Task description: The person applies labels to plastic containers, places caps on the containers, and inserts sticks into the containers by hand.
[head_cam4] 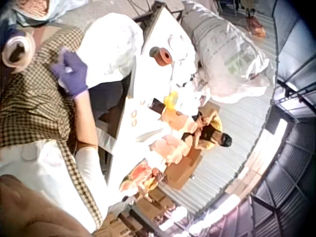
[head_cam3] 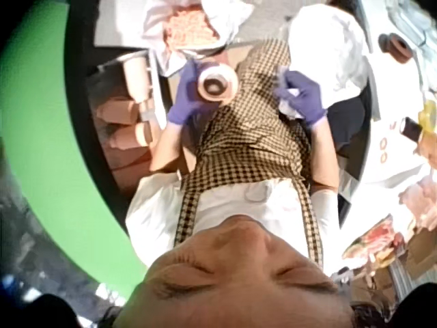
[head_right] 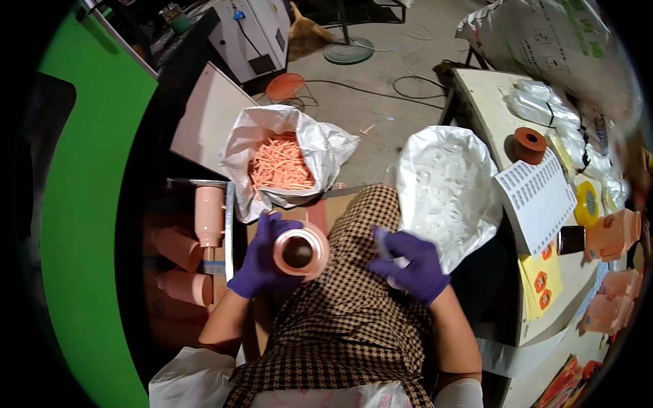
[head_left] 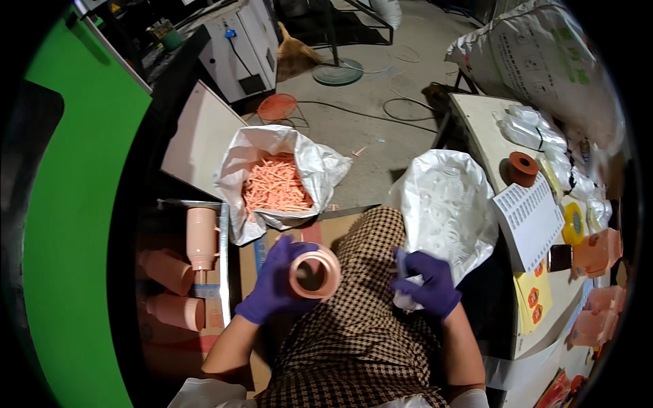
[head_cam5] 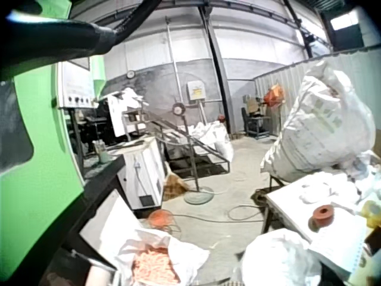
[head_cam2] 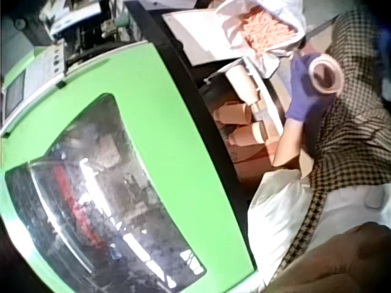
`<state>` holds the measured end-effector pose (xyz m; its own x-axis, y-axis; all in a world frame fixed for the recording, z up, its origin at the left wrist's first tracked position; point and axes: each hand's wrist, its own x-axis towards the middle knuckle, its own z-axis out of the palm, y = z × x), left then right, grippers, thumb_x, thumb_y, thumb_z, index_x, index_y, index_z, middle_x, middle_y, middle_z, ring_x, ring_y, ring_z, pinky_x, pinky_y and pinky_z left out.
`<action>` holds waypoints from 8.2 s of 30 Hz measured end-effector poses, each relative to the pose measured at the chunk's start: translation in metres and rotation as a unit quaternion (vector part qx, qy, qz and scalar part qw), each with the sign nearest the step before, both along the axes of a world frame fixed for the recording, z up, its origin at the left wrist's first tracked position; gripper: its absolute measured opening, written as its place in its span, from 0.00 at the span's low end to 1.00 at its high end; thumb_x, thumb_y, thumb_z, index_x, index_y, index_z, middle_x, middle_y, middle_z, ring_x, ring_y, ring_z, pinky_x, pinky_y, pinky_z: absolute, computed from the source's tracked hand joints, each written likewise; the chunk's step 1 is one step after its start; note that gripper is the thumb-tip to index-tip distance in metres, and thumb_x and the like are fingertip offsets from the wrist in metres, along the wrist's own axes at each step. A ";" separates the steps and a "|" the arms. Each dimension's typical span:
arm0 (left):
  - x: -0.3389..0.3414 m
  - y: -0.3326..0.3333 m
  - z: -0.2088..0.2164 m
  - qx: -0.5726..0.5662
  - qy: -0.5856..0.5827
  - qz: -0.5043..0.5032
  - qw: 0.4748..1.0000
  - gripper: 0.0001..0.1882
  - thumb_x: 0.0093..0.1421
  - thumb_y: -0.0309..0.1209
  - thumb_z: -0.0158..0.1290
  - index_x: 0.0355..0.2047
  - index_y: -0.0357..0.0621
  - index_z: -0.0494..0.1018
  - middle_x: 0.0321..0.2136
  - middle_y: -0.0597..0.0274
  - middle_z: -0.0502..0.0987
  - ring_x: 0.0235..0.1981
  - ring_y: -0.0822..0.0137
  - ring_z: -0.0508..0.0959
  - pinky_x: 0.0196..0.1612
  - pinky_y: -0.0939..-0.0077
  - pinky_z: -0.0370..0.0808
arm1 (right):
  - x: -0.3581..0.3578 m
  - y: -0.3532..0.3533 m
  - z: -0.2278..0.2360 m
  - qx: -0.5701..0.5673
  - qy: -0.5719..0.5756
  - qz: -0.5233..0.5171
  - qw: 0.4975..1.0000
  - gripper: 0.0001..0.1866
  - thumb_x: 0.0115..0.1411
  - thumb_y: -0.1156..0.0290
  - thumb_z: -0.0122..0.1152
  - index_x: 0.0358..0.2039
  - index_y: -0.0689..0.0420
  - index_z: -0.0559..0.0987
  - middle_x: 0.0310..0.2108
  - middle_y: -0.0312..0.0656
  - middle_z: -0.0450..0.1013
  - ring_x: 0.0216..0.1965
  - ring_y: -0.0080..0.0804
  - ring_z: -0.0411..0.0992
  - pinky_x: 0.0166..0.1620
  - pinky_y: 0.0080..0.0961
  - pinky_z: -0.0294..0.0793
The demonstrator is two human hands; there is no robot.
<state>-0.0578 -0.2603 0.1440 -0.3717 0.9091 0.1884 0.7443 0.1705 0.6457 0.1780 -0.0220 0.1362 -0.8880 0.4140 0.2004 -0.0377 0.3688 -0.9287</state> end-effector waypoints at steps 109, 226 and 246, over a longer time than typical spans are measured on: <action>0.140 0.092 -0.090 0.238 0.505 -0.490 0.670 0.45 0.64 0.25 0.51 0.75 0.66 0.41 0.70 0.70 0.60 0.68 0.70 0.64 0.69 0.59 0.65 | 0.074 0.073 -0.019 0.075 -0.178 -0.227 0.955 0.12 0.58 0.62 0.69 0.33 0.57 0.81 0.33 0.44 0.72 0.36 0.41 0.73 0.42 0.34 0.73; 0.096 0.244 -0.022 -0.086 -0.326 -0.315 0.887 0.20 0.62 0.36 0.62 0.50 0.37 0.78 0.58 0.51 0.75 0.56 0.62 0.75 0.59 0.68 0.70 | 0.227 0.039 0.051 0.362 -0.209 -0.506 0.755 0.15 0.62 0.67 0.64 0.50 0.51 0.83 0.42 0.46 0.76 0.38 0.42 0.78 0.40 0.33 0.78; 0.102 0.226 -0.026 -0.061 -0.379 -0.179 0.906 0.23 0.64 0.38 0.59 0.54 0.33 0.75 0.48 0.53 0.78 0.52 0.65 0.74 0.58 0.70 0.69 | 0.142 0.245 0.000 0.297 -0.361 -0.471 0.748 0.17 0.66 0.56 0.52 0.49 0.46 0.82 0.43 0.46 0.75 0.44 0.46 0.76 0.49 0.41 0.76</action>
<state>0.0438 -0.0345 0.1184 -0.0286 0.9937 -0.1080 0.1169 0.1106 0.9870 0.3197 0.2232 0.1366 -0.2237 0.9527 0.2059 0.9312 0.2713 -0.2437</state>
